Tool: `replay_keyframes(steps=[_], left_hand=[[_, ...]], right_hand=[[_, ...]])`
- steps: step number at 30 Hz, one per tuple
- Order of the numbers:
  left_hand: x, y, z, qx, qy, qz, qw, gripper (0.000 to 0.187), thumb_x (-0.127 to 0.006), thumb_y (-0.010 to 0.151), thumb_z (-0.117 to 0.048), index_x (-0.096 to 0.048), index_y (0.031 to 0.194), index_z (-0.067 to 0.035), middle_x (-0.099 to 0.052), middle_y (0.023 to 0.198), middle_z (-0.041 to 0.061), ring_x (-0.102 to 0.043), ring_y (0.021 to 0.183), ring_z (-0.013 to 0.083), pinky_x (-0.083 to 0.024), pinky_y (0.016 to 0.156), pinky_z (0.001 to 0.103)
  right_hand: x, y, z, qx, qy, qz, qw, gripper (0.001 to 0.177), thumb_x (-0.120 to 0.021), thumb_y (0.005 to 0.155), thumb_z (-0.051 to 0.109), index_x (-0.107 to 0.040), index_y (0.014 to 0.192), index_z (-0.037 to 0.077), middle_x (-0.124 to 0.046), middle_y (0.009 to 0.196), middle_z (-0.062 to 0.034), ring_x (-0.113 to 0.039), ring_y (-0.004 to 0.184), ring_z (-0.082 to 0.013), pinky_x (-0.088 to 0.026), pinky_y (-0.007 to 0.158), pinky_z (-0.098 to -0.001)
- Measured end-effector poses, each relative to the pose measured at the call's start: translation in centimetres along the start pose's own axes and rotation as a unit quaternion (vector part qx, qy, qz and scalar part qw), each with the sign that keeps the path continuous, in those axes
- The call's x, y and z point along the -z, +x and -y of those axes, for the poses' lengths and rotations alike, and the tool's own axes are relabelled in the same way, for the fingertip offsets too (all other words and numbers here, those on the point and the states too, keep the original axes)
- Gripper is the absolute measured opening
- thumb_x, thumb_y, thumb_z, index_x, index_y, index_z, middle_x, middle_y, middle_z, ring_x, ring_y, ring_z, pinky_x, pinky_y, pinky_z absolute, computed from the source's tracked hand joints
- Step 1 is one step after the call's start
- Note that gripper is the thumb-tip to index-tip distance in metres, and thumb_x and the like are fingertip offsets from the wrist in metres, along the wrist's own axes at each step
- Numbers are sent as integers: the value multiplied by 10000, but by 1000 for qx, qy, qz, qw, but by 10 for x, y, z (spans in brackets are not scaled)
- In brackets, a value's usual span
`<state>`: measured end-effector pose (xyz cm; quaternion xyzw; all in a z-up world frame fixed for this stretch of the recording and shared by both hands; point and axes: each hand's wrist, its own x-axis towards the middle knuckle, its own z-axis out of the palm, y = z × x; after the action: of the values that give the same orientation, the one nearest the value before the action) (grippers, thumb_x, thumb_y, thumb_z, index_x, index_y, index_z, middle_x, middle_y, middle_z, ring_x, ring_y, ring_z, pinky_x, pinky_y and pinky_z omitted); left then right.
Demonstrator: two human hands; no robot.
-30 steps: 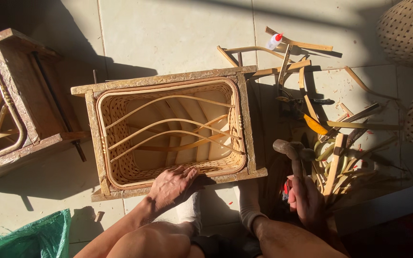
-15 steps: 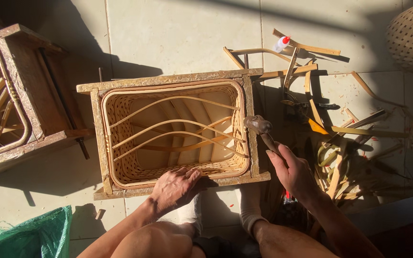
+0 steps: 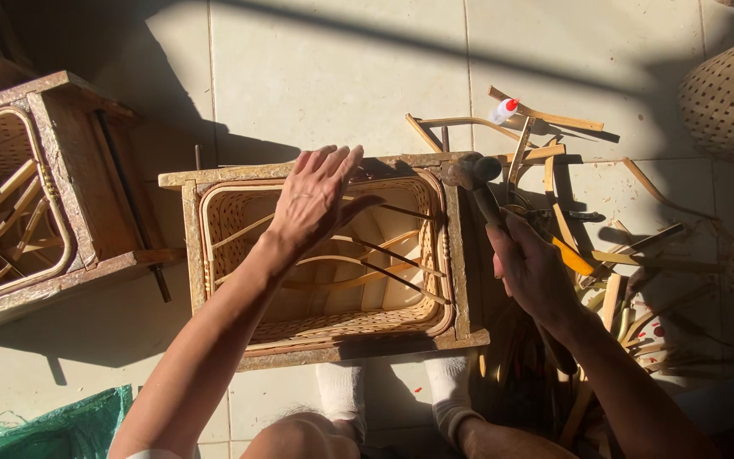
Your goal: The person assembles a rectangular woven basket using a wooden mold. They apply glue to the rim, insert thin wooden strips, and secure them with a hammer and pliers. The person also uses a knife to trim excess material and adjusts the basket's position within the mold.
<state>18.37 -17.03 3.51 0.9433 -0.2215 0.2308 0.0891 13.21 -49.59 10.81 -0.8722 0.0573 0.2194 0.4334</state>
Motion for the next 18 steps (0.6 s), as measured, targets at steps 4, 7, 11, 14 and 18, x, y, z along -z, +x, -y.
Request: replay_keyframes(steps=[4,7,11,14,18], left_hand=[[-53,29,16,121,-84,356,923,1137,-290,776,-940,-518,1387,-9,-696,1114,202,-671,963,279,-543,804,435],[-69,13,12,129,-90,348,924,1104,-242,824,-933,-599,1285,5,-705,1084,192,-682,912,251,-576,761,386],[-75,7,18,125,-77,267,953,1041,-286,830,-932,-643,1166,-14,-720,1002,160,-684,878,230,-574,751,370],[-80,-2,13,115,-66,258,957,951,-344,870,-895,-656,1128,-35,-713,941,113,-671,844,206,-555,782,361],[-93,-3,18,117,-58,213,968,809,-385,888,-799,-627,1056,-46,-680,854,97,-644,751,181,-538,704,346]], right_hand=[[-5,25,26,20,2,-8,1000,401,-497,1025,337,-566,1365,135,-539,570,-13,-506,427,-101,-426,418,-292],[-20,42,18,54,-50,8,997,361,-530,1058,341,-613,1275,65,-562,595,-8,-525,500,-95,-452,484,-286],[-31,61,11,98,-45,1,994,362,-539,1102,355,-610,1212,17,-535,650,-24,-502,573,-98,-446,535,-291],[-37,53,9,0,-39,15,999,448,-547,1048,368,-593,1358,48,-544,641,-36,-491,532,-107,-433,503,-294],[-33,23,-5,-57,38,-18,998,343,-537,1053,318,-570,1220,20,-531,662,-52,-469,501,-124,-401,452,-292]])
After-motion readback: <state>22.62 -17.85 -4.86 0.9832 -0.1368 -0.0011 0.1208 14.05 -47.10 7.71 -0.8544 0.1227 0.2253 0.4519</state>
